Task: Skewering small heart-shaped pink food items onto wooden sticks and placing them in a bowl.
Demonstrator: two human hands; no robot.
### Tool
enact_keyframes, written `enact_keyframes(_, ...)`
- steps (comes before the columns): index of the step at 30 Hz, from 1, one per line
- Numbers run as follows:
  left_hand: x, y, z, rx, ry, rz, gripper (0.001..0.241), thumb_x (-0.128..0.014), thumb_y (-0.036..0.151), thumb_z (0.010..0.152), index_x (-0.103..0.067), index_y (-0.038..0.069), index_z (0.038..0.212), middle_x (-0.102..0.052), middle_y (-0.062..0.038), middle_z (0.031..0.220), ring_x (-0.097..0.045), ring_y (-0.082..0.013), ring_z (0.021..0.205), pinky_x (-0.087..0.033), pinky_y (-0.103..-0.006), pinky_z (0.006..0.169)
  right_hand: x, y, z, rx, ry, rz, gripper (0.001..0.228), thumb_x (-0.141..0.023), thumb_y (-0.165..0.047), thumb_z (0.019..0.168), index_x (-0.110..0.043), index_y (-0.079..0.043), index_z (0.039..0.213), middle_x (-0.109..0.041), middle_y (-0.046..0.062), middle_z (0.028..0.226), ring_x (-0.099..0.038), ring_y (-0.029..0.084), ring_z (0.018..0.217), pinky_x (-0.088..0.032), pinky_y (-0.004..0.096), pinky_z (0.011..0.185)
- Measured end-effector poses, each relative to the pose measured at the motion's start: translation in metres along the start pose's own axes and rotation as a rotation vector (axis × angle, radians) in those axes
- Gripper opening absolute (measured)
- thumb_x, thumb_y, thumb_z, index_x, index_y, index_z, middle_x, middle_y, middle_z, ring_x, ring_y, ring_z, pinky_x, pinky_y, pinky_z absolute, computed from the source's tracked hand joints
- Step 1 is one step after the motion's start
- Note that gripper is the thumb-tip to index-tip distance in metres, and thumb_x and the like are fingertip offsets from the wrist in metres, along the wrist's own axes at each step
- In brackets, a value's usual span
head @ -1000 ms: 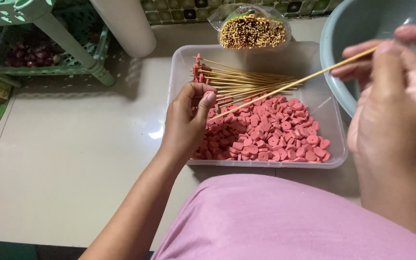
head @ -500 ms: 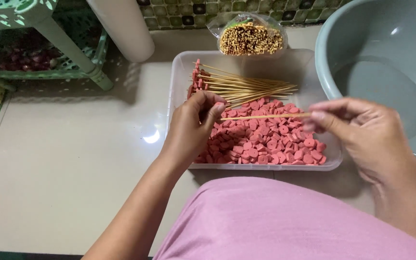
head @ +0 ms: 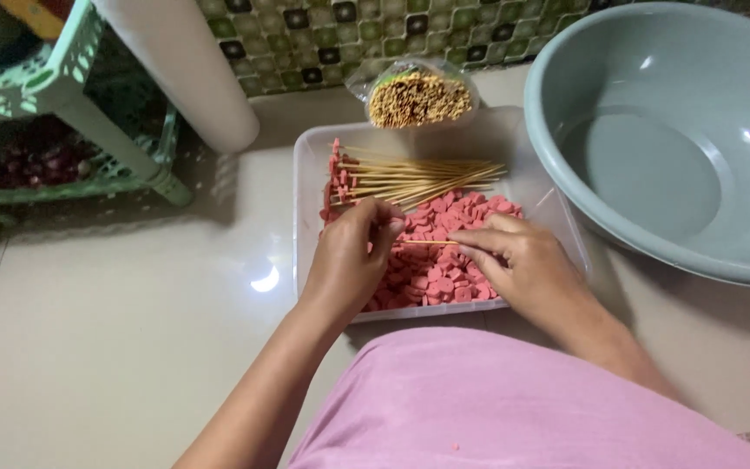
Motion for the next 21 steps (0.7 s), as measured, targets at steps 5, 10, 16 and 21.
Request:
enact_keyframes(5, 0.003, -0.027, 0.003, 0.112, 0.061, -0.148, 0.022, -0.067, 0.029, 0.098, -0.074, 0.011, 0.109, -0.077, -0.013, 0.096, -0.076, -0.0289, 0.094, -0.059, -0.0416, 0.081, 0.006, 0.005, -0.005, -0.044, 0.082, -0.013, 0.017, -0.073, -0.024, 0.093, -0.083, -0.026, 0.107, -0.071, 0.004, 0.08, -0.07, 0.024, 0.077, -0.055, 0.035, 0.073)
enact_keyframes(10, 0.002, -0.05, 0.001, 0.373, 0.072, -0.445, 0.028, -0.07, 0.025, 0.097, -0.076, 0.003, 0.113, -0.074, -0.011, 0.087, -0.066, -0.0164, 0.08, -0.061, -0.0312, 0.069, 0.012, 0.003, -0.005, -0.071, 0.079, 0.019, 0.019, -0.069, -0.019, 0.094, -0.083, -0.021, 0.106, -0.072, 0.008, 0.078, -0.071, 0.03, 0.078, -0.057, 0.039, 0.072)
enact_keyframes(16, -0.003, -0.059, 0.002, 0.398, 0.124, -0.609, 0.03, -0.073, 0.021, 0.095, -0.075, -0.002, 0.113, -0.074, -0.013, 0.085, -0.067, -0.0141, 0.08, -0.062, -0.0249, 0.067, 0.008, 0.01, -0.006, -0.037, 0.079, -0.023, 0.019, -0.069, -0.021, 0.094, -0.083, -0.022, 0.107, -0.071, 0.007, 0.077, -0.071, 0.031, 0.077, -0.056, 0.04, 0.072)
enact_keyframes(21, -0.004, -0.06, 0.003, 0.4, 0.156, -0.638, 0.029, -0.072, 0.02, 0.097, -0.074, -0.004, 0.113, -0.072, -0.012, 0.085, -0.065, -0.0137, 0.079, -0.062, -0.0245, 0.067, 0.008, 0.012, -0.009, -0.018, 0.106, -0.024, 0.019, -0.069, -0.019, 0.094, -0.083, -0.021, 0.108, -0.07, 0.008, 0.076, -0.071, 0.031, 0.077, -0.056, 0.039, 0.071)
Point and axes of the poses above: each hand's wrist, its own z-axis towards the middle knuckle, its own x-axis out of the back of the hand, y = z × x, the point moved 10 cm from there along z, towards the middle knuckle
